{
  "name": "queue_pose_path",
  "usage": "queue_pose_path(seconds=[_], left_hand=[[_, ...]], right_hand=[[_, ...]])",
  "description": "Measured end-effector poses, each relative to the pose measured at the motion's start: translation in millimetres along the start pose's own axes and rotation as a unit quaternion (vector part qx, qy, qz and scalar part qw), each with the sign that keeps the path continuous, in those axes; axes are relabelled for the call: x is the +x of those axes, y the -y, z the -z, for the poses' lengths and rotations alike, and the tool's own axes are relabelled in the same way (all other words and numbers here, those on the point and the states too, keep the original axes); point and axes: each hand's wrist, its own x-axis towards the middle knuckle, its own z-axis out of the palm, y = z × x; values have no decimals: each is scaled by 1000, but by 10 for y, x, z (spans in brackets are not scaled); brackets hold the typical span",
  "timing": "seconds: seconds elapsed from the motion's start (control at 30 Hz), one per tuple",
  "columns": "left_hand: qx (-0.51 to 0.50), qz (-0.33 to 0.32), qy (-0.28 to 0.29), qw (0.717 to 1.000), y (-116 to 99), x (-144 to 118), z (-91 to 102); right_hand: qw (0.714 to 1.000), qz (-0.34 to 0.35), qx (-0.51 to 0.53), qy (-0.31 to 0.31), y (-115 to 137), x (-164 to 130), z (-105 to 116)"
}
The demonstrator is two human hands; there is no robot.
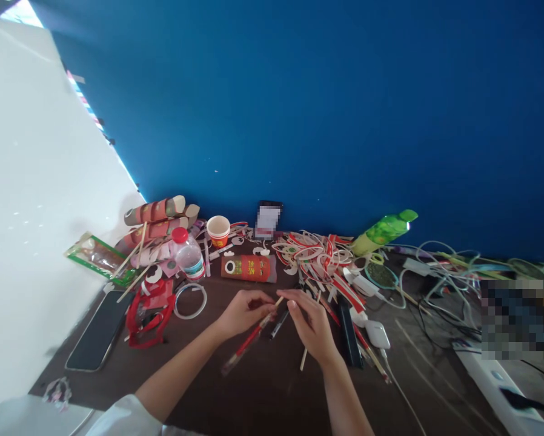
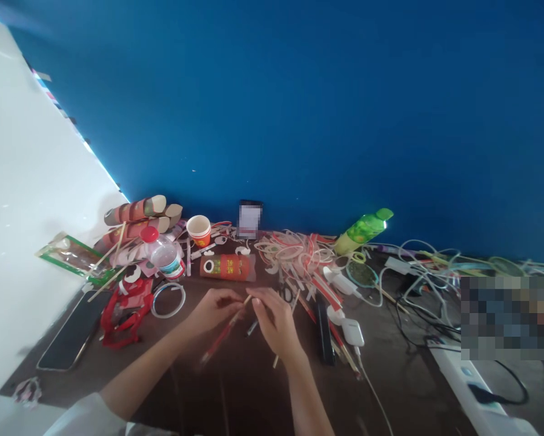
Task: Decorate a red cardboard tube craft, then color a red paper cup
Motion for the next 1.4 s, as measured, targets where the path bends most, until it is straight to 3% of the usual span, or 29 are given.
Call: queue_pose_path(seconds=[0.23,0.33,0.43,0.5,0.6,0.73,0.83,0.9,1.03,1.1,1.17,1.2,1.27,1.33,1.4], left_hand=[[-43,-8,-36,998,19,22,-91],[-45,-13,-88,995,-7,42,-120],[-59,-5,-143,988,-39,66,-148],[-74,-1,-175,982,-52,85,-165],[-78,-18,-210,974,-50,118,-180],[-62,-36,-192,979,4,153,-139],[-16,-61,-195,979,82,152,11],[91,-90,-207,970,154,135,172],[372,-150,-249,881,323,108,508],[445,-149,-232,852,405,113,618],[482,-146,-212,838,477,128,676],[486,-144,-207,837,511,137,690],[474,-132,-212,845,580,154,695],[446,-110,-242,855,660,168,690],[416,-103,-268,863,747,180,689]], right_hand=[[999,-18,41,5,-81,-153,-137],[989,-80,126,3,-150,-268,-223],[970,-149,183,54,-169,-365,-289],[965,-173,173,94,-157,-410,-317],[967,-191,136,101,-125,-452,-337],[976,-181,93,74,-134,-460,-302],[981,-170,79,47,-260,-412,-133],[989,-147,8,-21,-415,-346,93],[961,-93,-208,-158,-791,-190,705],[936,-93,-276,-199,-924,-132,944],[905,-98,-343,-231,-986,-94,1046],[900,-99,-346,-247,-994,-78,1036],[926,-101,-271,-244,-992,-44,902],[971,-122,-102,-178,-997,5,654],[983,-128,-41,-127,-1034,77,361]])
